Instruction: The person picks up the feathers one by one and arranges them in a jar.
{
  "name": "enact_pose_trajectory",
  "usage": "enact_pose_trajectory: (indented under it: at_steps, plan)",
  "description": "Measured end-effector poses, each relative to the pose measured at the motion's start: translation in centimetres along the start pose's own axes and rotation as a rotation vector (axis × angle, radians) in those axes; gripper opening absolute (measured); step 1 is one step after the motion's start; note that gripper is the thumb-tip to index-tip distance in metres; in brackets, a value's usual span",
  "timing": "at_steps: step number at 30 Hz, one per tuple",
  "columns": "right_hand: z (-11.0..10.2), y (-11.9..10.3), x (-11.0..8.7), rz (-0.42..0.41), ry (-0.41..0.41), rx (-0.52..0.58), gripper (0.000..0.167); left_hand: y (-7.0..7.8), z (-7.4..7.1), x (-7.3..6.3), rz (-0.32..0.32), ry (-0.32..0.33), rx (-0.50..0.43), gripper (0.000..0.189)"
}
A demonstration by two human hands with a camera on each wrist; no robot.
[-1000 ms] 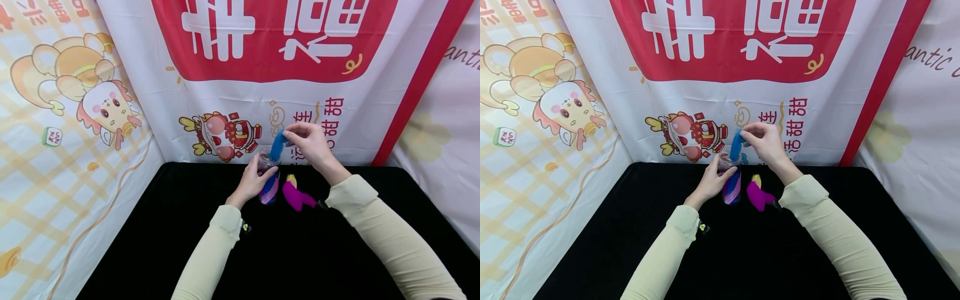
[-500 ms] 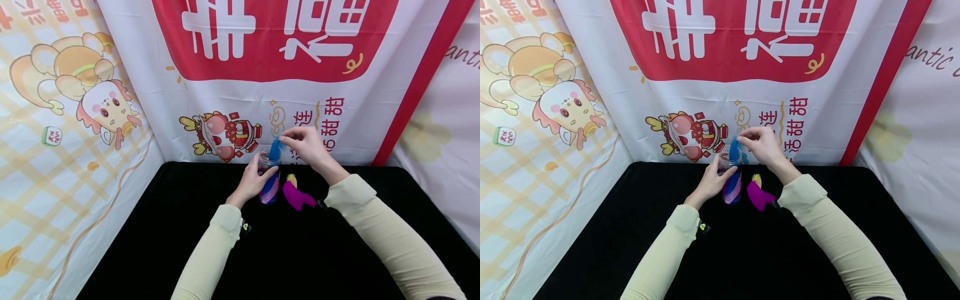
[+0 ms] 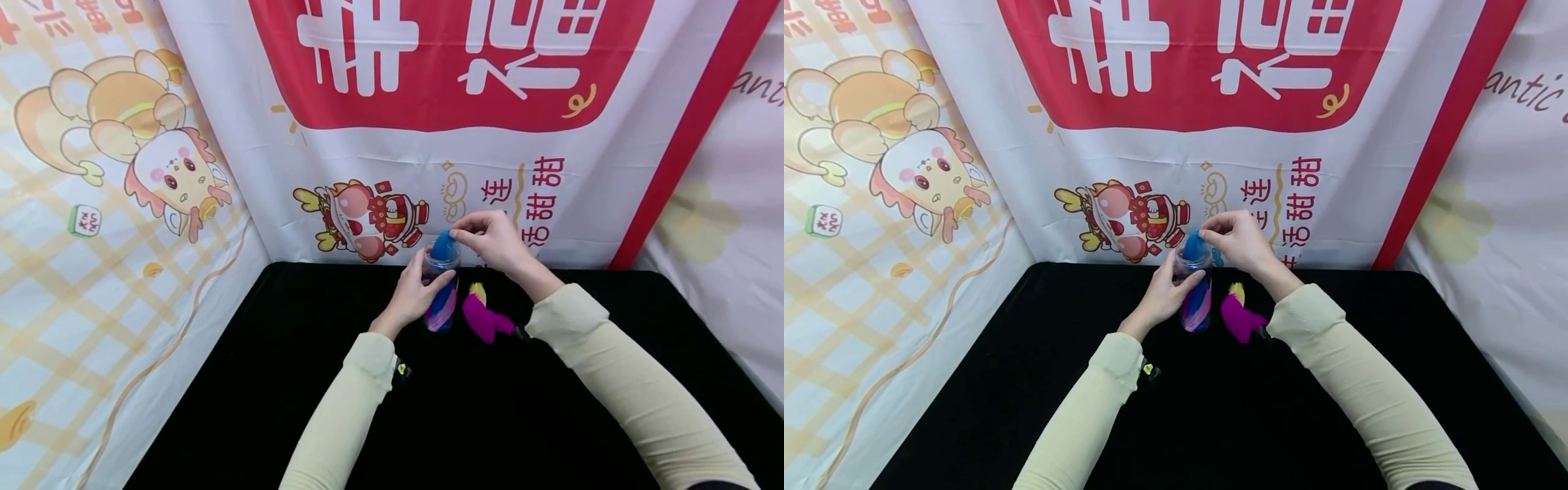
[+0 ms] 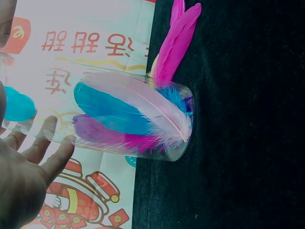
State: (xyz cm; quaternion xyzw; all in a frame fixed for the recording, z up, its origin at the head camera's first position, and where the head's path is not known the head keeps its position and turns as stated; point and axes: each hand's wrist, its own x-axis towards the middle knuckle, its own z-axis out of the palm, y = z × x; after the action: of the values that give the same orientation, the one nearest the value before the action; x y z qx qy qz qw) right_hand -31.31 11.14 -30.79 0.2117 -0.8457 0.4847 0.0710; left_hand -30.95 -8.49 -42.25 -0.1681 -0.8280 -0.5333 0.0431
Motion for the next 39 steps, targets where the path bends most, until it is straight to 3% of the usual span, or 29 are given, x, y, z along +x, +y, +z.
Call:
enact_pose_trajectory:
  at_steps: [10,31,39]
  plan:
    - [0.0,0.3,0.2,-0.053,-0.087,-0.116,0.011,0.0,0.1,0.0,0.009,0.008,0.012,0.08]
    - [0.7,0.5,0.4,-0.091,-0.188,-0.163,0.011,0.0,0.1,-0.1,0.007,0.02,0.031,0.079]
    - [1.1,0.3,0.3,-0.063,-0.189,-0.19,0.011,-0.1,0.1,0.0,0.025,0.02,0.044,0.076]
